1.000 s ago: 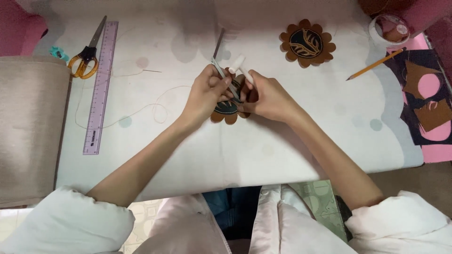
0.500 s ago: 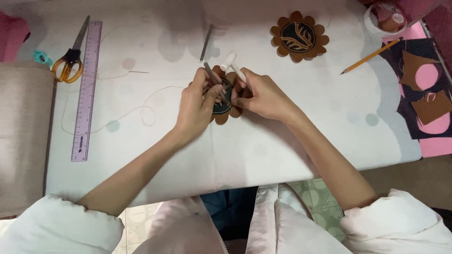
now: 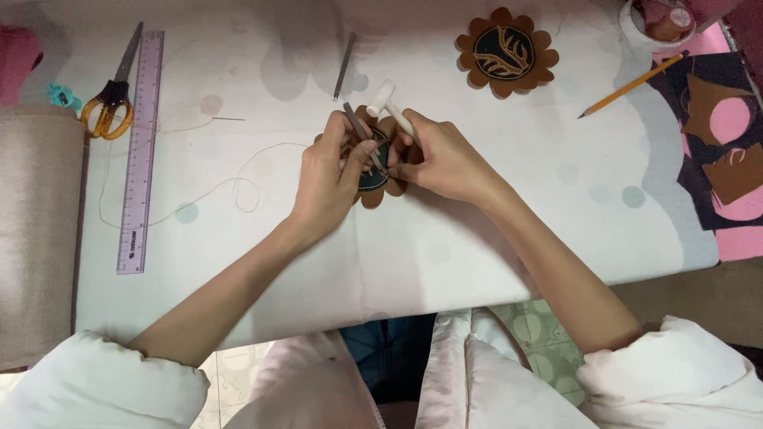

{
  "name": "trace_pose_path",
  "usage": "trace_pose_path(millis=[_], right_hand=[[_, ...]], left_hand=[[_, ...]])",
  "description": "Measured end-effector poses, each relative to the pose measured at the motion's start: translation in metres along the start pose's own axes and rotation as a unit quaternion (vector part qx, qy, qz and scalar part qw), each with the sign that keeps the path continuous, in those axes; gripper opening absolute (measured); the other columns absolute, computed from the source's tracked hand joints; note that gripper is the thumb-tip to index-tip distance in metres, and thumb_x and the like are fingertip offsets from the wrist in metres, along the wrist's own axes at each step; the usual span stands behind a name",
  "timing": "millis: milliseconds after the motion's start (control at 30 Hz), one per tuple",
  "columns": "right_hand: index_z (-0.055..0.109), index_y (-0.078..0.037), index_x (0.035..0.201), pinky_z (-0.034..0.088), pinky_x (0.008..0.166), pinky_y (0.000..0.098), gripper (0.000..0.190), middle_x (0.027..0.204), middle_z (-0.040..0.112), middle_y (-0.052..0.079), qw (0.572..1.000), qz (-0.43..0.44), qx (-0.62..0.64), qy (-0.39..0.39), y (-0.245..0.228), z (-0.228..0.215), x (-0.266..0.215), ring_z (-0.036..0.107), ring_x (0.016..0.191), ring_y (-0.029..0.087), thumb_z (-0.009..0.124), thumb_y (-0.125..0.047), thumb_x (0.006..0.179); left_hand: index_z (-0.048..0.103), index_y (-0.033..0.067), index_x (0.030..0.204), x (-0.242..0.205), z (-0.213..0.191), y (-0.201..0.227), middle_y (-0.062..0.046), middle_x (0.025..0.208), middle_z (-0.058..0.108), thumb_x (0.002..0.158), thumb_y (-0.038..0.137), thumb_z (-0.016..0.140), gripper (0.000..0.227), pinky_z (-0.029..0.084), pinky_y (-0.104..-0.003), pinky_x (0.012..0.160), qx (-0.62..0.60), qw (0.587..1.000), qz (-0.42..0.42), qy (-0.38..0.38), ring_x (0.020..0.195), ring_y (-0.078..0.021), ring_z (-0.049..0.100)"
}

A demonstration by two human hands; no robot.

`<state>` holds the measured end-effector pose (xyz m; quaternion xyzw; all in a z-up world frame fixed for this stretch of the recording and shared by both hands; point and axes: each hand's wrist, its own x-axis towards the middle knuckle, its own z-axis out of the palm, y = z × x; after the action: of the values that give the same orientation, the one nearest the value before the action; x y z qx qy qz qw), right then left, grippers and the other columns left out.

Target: Punching decorative holes into flower-shaped leather pieces using a hammer and a punch tool on a workbench.

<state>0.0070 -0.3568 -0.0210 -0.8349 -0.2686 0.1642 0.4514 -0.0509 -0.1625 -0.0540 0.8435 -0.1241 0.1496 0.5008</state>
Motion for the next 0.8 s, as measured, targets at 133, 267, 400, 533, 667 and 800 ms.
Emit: trace_pose_path(millis=[133,267,400,533,667,800], right_hand=[[0.047,-0.013,0.090,0.053,0.061,0.0332,0.037,0.069,0.062,0.007,1.000,0.004,0.001,-0.003,0.002,0.000,0.001,0.062,0.066,0.022,0.084,-0.014,0.082],[0.048,-0.012,0.090,0.053,0.061,0.0347,0.035,0.069,0.062,0.009,1.000,0.004,-0.004,-0.004,-0.001,0.000,-0.001,0.063,0.067,0.023,0.083,-0.013,0.082],[0.049,-0.012,0.091,0.053,0.061,0.0341,0.034,0.069,0.063,0.009,1.000,0.003,-0.002,-0.005,-0.002,0.000,-0.001,0.064,0.067,0.024,0.082,-0.011,0.082],[0.048,-0.011,0.091,0.053,0.061,0.0348,0.035,0.069,0.062,0.010,1.000,0.006,-0.003,-0.003,-0.005,-0.001,-0.002,0.064,0.067,0.025,0.082,-0.010,0.081],[0.049,-0.010,0.091,0.053,0.061,0.0347,0.033,0.069,0.063,0.010,1.000,0.007,0.003,-0.005,-0.004,0.000,-0.002,0.064,0.067,0.024,0.081,-0.009,0.082],[0.050,-0.011,0.091,0.054,0.062,0.0353,0.034,0.071,0.065,0.011,1.000,0.001,0.001,-0.007,0.002,0.000,0.001,0.065,0.068,0.025,0.082,-0.012,0.083]], left_hand=[[0.052,0.0024,0.111,0.000,0.001,-0.003,-0.012,0.082,0.068,0.108,0.010,0.055,0.009,0.057,-0.033,0.071,-0.014,1.000,0.002,-0.002,0.073,-0.0203,0.067],[0.053,0.0044,0.109,0.000,0.002,-0.003,-0.008,0.081,0.068,0.107,0.010,0.056,0.007,0.055,-0.033,0.071,-0.001,1.000,0.012,0.004,0.071,-0.0185,0.068],[0.053,0.0056,0.109,-0.001,0.002,-0.007,-0.006,0.079,0.068,0.107,0.012,0.056,0.007,0.054,-0.033,0.072,0.009,1.000,0.010,0.001,0.070,-0.0177,0.067],[0.052,0.0047,0.109,0.000,0.001,-0.002,-0.008,0.080,0.067,0.107,0.011,0.056,0.007,0.055,-0.032,0.069,-0.006,1.000,0.010,0.002,0.070,-0.0178,0.065],[0.052,0.0046,0.110,0.000,0.002,-0.001,-0.009,0.080,0.067,0.108,0.012,0.055,0.008,0.056,-0.032,0.070,-0.012,1.000,0.009,0.000,0.071,-0.0186,0.066],[0.053,0.0046,0.110,-0.001,0.003,-0.012,-0.009,0.081,0.067,0.107,0.012,0.054,0.008,0.056,-0.033,0.070,0.001,1.000,0.010,-0.009,0.072,-0.0190,0.066]])
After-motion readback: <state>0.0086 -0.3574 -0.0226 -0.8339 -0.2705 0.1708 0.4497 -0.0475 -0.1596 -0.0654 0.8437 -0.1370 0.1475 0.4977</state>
